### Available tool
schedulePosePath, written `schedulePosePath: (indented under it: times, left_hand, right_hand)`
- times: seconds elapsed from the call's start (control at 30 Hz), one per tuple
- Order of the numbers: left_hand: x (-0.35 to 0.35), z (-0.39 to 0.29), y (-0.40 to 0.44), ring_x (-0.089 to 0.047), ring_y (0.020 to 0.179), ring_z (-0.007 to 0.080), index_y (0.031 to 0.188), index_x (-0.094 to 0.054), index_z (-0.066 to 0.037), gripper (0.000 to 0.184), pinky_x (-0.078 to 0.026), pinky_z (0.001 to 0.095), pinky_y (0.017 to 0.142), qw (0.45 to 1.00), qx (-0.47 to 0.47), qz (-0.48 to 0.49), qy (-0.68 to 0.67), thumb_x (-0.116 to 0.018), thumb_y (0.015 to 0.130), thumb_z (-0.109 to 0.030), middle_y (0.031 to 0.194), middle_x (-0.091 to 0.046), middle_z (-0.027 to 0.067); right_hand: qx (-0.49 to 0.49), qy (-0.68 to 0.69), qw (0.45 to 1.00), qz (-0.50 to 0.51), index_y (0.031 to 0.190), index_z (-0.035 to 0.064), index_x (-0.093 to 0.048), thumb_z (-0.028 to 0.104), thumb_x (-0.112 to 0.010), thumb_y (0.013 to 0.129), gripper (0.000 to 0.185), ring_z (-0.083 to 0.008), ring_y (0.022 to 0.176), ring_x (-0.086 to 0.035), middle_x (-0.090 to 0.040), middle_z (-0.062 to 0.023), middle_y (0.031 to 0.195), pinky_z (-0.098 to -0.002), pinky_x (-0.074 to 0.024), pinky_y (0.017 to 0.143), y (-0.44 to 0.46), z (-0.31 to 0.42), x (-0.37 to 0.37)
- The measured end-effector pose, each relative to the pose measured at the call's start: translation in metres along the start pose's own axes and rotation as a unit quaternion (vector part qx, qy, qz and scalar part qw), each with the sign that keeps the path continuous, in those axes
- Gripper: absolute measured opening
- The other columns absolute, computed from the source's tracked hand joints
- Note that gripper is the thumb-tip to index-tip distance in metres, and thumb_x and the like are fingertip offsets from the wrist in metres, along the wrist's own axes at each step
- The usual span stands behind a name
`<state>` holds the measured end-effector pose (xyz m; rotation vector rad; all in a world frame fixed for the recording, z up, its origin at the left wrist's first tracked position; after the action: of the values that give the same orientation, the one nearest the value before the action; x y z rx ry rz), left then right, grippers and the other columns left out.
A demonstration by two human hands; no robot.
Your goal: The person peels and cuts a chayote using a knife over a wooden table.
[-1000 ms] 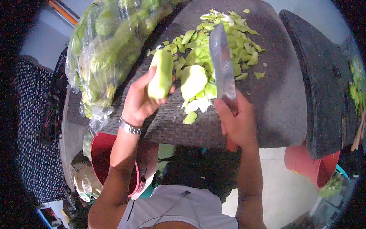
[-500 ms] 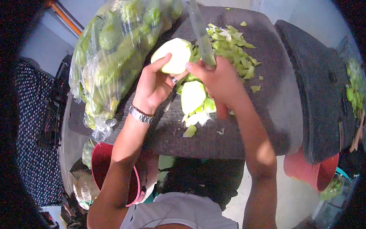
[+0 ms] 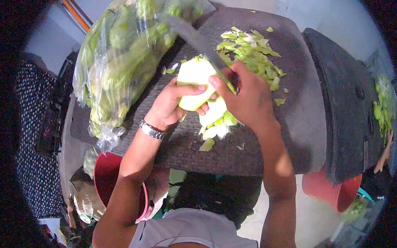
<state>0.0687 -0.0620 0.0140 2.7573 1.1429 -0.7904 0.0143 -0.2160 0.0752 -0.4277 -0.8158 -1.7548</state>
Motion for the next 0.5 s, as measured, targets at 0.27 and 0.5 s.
schedulePosePath:
  times: [0.27,0.5]
  left_hand:
    - [0.008,0.001,-0.005,-0.072,0.101,0.0204,0.129,-0.061,-0.002,0.048,-0.062,0.0354,0.081,0.997,-0.063,-0.046,-0.013,-0.075,0.084,0.005,0.112,-0.072,0.0089]
    - [0.003,-0.006,-0.005,-0.064,0.115,0.0176,0.139,-0.049,-0.002,0.068,-0.052,0.0337,0.099,0.978,-0.160,-0.042,0.129,-0.081,0.078,-0.003,0.124,-0.065,0.0072]
  right_hand:
    - [0.057,0.049,0.996,0.042,0.119,0.0044,-0.055,0.045,-0.087,0.082,0.064,-0.0243,0.069,-0.070,-0.067,-0.0113,0.075,-0.0391,-0.0559,0.066,-0.013,0.003,-0.012]
    - [0.076,0.023,0.993,0.086,0.146,0.0057,-0.043,0.056,-0.082,0.082,0.090,-0.0327,0.076,-0.075,-0.071,-0.0118,0.080,-0.0440,-0.0588,0.072,-0.018,0.012,-0.025]
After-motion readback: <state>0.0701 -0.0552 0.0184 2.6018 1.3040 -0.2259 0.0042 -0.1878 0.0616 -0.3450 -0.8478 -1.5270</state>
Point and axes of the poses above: each hand's wrist, its own y-axis towards the middle knuckle, its own x-axis out of the back of the hand, z = x × y, the point moved 8 cm from there along y, towards the middle knuckle
